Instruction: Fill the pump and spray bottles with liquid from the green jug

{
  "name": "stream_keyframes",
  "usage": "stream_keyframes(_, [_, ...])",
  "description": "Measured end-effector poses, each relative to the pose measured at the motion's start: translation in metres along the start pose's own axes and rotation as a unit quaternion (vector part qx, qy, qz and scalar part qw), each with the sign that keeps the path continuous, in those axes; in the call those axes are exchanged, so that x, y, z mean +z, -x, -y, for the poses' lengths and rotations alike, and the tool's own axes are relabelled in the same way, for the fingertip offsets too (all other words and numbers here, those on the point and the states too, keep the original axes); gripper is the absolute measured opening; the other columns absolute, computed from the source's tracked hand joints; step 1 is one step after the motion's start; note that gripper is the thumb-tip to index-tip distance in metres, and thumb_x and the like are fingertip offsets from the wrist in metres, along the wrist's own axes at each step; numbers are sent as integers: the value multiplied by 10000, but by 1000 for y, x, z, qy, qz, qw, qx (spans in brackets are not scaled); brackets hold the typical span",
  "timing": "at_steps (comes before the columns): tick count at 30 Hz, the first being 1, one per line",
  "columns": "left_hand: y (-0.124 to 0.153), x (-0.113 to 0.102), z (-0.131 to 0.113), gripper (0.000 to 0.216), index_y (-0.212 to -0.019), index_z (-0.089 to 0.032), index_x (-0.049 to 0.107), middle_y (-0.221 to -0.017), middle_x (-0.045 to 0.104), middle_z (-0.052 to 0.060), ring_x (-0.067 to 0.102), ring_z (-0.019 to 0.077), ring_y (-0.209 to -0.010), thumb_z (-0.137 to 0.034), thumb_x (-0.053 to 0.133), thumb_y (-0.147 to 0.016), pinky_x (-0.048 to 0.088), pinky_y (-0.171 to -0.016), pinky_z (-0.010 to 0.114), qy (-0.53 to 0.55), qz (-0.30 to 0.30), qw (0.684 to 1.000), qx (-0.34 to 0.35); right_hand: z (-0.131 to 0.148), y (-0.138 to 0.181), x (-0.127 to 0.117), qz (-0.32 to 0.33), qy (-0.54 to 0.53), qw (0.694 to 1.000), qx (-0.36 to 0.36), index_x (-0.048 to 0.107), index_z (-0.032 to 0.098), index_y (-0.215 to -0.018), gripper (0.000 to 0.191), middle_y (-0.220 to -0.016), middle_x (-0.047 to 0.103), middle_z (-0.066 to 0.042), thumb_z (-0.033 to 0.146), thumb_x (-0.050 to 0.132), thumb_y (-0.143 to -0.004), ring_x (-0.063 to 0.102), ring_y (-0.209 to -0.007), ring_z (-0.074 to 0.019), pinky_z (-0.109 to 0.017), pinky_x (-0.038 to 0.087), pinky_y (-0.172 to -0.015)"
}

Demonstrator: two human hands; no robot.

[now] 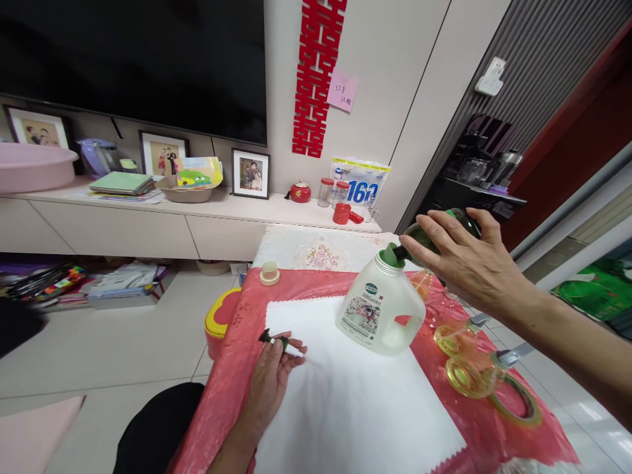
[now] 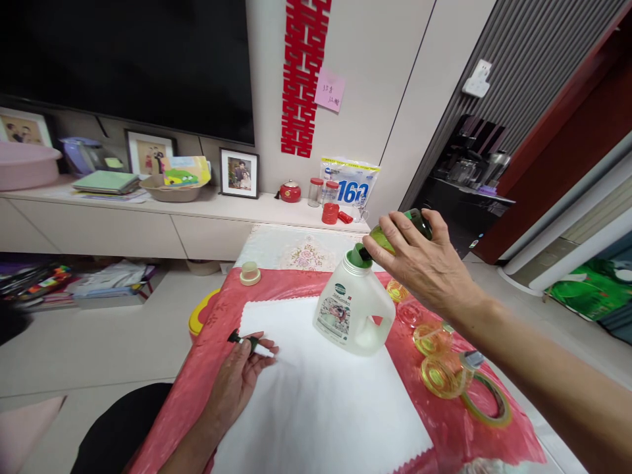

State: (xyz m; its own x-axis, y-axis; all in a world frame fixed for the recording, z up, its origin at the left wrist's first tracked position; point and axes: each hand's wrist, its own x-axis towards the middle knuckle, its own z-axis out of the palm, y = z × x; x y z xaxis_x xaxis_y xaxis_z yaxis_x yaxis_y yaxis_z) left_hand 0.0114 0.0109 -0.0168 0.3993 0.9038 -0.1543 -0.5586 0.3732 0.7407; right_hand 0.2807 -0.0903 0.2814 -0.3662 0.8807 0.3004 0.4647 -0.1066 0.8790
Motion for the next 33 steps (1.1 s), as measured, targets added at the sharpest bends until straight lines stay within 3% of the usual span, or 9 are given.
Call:
stream_keyframes(12, [-1,0,-1,472,-1038,-179,676,-898,752,71,740,235,-834,-526,827,-756,611,-728,353,7,-5,1000,-7,-4,-6,-1,6,-45,998,-39,563,213,-1327,476,-1441,496,-153,-6,497,-910,442,-1351,-296,-571,273,-1126])
stream_keyframes(18, [-1,1,-1,479,-1032,-180,677,-890,750,66,738,229,-831,-534,832,-749,609,-712,338,8,-2,1000,-6,-4,-8,-3,19,11,998,-57,553,226,-1315,440,-1420,498,-156,19,480,-934,447,-1332,-293,-561,297,-1105])
stream_keyframes(22, [-1,0,-2,470,-1040,-178,690,-900,751,68,740,232,-844,-513,843,-748,607,-732,342,20,4,1000,-12,-3,-2,1,51,-17,999,-7,554,236,-1316,495,-1389,520,-149,1,481,-888,482,-1287,-286,-569,290,-1091])
stream_keyframes(26, [-2,-3,-4,431,-1051,-189,705,-945,751,61,753,241,-882,-482,841,-766,607,-774,356,47,17,998,-31,-4,18,-6,29,-53,992,112,540,230,-1365,458,-1401,512,-168,135,551,-917,505,-1258,-325,-595,264,-1088])
stream_keyframes(30, [-3,-2,-6,418,-1048,-184,712,-933,742,45,762,260,-919,-452,855,-761,607,-803,368,64,26,997,-36,15,46,-37,-9,-219,954,205,493,222,-1425,516,-1389,529,-160,436,536,-958,534,-1209,-373,-554,393,-990])
stream_keyframes(33, [-2,0,-7,445,-1071,-183,695,-914,744,32,770,257,-923,-450,862,-756,605,-797,350,78,21,996,-43,57,68,-58,2,-423,880,217,382,245,-1514,627,-1426,513,-131,496,543,-962,535,-1251,-318,-460,463,-1023])
